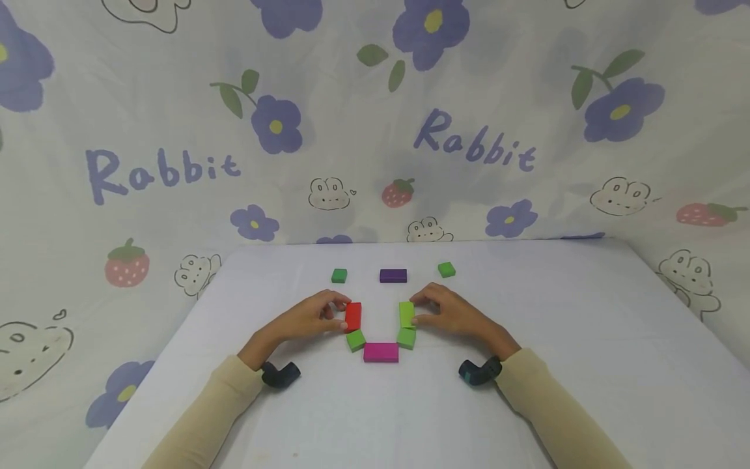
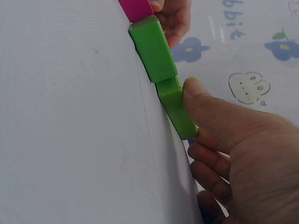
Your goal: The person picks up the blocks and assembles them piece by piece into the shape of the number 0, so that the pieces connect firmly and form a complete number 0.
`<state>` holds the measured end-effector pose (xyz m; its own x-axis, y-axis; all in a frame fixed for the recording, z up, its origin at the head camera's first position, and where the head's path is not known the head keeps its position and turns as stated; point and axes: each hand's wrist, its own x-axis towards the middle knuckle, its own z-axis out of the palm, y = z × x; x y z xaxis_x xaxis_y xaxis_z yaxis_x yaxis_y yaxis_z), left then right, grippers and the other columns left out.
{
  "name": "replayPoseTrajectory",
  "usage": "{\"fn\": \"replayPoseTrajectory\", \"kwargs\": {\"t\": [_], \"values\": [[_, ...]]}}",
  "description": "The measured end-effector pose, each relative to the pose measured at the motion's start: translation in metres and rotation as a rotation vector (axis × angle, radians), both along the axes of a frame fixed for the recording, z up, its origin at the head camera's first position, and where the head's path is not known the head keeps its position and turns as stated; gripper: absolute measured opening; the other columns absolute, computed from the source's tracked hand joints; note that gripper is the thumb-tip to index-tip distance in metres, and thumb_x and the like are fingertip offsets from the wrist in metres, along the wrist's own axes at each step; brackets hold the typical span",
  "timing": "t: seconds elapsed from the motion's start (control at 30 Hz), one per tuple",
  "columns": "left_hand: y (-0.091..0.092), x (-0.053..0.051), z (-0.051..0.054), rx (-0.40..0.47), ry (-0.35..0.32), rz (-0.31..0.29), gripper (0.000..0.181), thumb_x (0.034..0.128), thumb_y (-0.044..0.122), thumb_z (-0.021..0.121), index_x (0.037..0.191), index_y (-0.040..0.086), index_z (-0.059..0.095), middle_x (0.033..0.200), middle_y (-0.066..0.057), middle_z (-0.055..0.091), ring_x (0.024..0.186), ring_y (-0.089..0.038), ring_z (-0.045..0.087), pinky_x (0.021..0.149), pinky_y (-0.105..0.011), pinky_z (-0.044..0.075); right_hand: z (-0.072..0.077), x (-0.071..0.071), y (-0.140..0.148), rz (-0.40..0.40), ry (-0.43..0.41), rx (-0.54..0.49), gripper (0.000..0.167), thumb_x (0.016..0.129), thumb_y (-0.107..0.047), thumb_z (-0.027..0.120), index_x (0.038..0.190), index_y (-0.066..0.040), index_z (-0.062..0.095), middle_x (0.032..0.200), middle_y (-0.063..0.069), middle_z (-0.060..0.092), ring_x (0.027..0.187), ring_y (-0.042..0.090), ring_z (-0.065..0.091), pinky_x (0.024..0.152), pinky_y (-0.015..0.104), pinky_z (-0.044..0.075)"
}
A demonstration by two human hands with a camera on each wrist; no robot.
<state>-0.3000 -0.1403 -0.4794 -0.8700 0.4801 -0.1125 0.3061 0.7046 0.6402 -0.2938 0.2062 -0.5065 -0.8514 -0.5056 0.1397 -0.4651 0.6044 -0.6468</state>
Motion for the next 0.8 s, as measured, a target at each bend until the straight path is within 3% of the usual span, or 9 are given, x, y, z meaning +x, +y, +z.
{"fn": "replayPoseTrajectory", "kwargs": {"t": [0.8], "values": [[0.002, 0.0021, 0.0012, -0.011, 0.013, 0.005, 0.051, 0.0871, 0.027, 0.078, 0.133, 0.02, 0.058, 0.117, 0.004, 0.062, 0.096, -0.014, 0.056, 0.082, -0.028, 0.051, 0.0034, 0.0028, -0.0009, -0.009, -0.015, 0.0, 0.042, 0.086, -0.035, 0.078, 0.123, -0.02, 0.064, 0.121, -0.006, 0.064, 0.118, 0.014, 0.058, 0.106, 0.044, 0.048]]}}
